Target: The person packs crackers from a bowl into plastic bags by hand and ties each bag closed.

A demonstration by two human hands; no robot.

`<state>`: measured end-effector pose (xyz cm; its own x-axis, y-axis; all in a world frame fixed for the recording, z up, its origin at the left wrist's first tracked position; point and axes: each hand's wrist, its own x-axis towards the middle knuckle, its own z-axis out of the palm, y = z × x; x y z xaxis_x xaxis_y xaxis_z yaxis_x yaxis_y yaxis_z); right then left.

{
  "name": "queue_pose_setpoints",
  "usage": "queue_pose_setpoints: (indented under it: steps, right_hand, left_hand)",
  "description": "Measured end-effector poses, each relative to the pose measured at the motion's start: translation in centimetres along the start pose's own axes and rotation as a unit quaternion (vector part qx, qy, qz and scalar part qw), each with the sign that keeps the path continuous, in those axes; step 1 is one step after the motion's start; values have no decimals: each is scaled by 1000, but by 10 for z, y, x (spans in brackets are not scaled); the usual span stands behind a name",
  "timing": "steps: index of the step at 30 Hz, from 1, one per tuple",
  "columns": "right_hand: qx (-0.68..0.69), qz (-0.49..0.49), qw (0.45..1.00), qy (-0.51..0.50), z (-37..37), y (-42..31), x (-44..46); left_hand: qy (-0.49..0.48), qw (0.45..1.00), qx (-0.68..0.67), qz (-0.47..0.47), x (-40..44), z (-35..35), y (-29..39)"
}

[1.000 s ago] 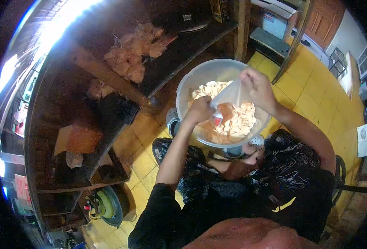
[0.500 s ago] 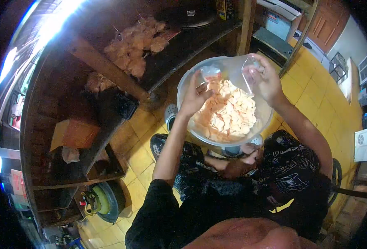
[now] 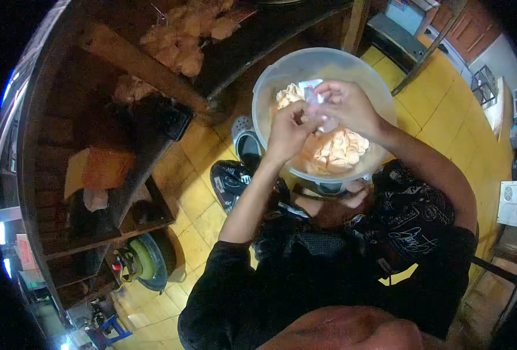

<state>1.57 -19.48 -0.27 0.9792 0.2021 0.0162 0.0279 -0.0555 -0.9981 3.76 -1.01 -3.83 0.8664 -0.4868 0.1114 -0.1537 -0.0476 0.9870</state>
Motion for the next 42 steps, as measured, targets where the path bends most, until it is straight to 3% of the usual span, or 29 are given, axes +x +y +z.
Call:
queue_pose_setpoints:
  steps: [1,2,3,5,6,9,10,12,15,16,18,19,20,21,22,23,25,29,31,32,33,35,36,37,39,40,42]
  right_hand:
    - [-44,-55,997,34,1,3,3]
    - [-25,-76,997,15,-2,11,9]
    - [-24,-74,997,12,1,9,9]
    - [-163,-82,982,45,4,3,11]
    - [-164,-81,982,44,5,5,12]
    - [-198,-116,972,49,12,6,16]
    - [-127,-98,987,23,16,2,16]
    - [-54,-78,995,-6,22,1,19]
    - [11,-68,996,-54,23,1,23]
    - [6,-69,997,-35,23,-1,23]
    - [2,-69,997,-17,21,2,24]
    - [-105,-95,990,-2,15,7,26]
    - [-211,-120,970,15,11,11,27]
    - [-213,-118,970,16,9,16,27]
    - [-245,-135,960,26,8,21,27]
    - [-275,-150,949,35,6,27,26]
    - [-296,-129,946,31,5,23,25]
    - [-326,-76,942,10,-5,1,28]
    - [-358,-50,932,-19,-16,20,34]
    - [-385,-31,921,-56,-20,32,35]
    - [-385,-29,921,-51,-21,37,34]
    - [-449,86,882,-111,-21,46,35]
    - [-440,87,884,-133,-31,62,34]
    - [-439,90,884,-132,-39,77,34]
    - [-551,229,739,-313,-50,92,27]
    - [-569,274,668,-395,-55,90,20]
    - [-562,282,692,-355,-58,126,-2]
  left_hand:
    - [-1,999,13,-40,-1,-5,-3]
    - [34,996,-77,-34,-4,-6,-5]
    - [37,996,-77,-36,-4,-8,-5]
    - [169,984,-47,9,1,-15,-3]
    - [194,980,-27,36,2,-19,-2]
    - [174,979,-97,46,-2,-19,4]
    - [176,979,-98,45,-3,-21,5]
    - [43,993,-112,3,-6,-28,5]
    - [-20,999,-23,27,-4,-38,-7]
    - [-19,999,-24,25,-3,-40,-12]
    - [76,994,80,22,-2,-43,-16]
    - [76,994,79,22,-3,-41,-16]
    - [138,988,-69,-2,-3,-36,-16]
    - [196,956,-215,-26,-4,-32,-11]
    - [171,924,-332,-82,-4,-31,0]
    - [169,924,-334,-83,-4,-30,0]
    - [118,855,-493,-113,-3,-29,-2]
    - [130,835,-527,-94,-5,-29,-1]
    - [91,858,-504,-23,-5,-29,0]
    - [122,924,-363,-8,-6,-26,3]
    - [116,924,-363,-8,-6,-25,-3]
    - [140,986,-71,57,-6,-26,-21]
    - [183,977,24,103,-6,-23,-25]
    - [180,978,23,101,-8,-21,-24]
    - [195,958,165,133,-12,-18,-18]
    - [194,955,161,159,-14,-15,-15]
    - [195,950,165,178,-13,-12,-6]
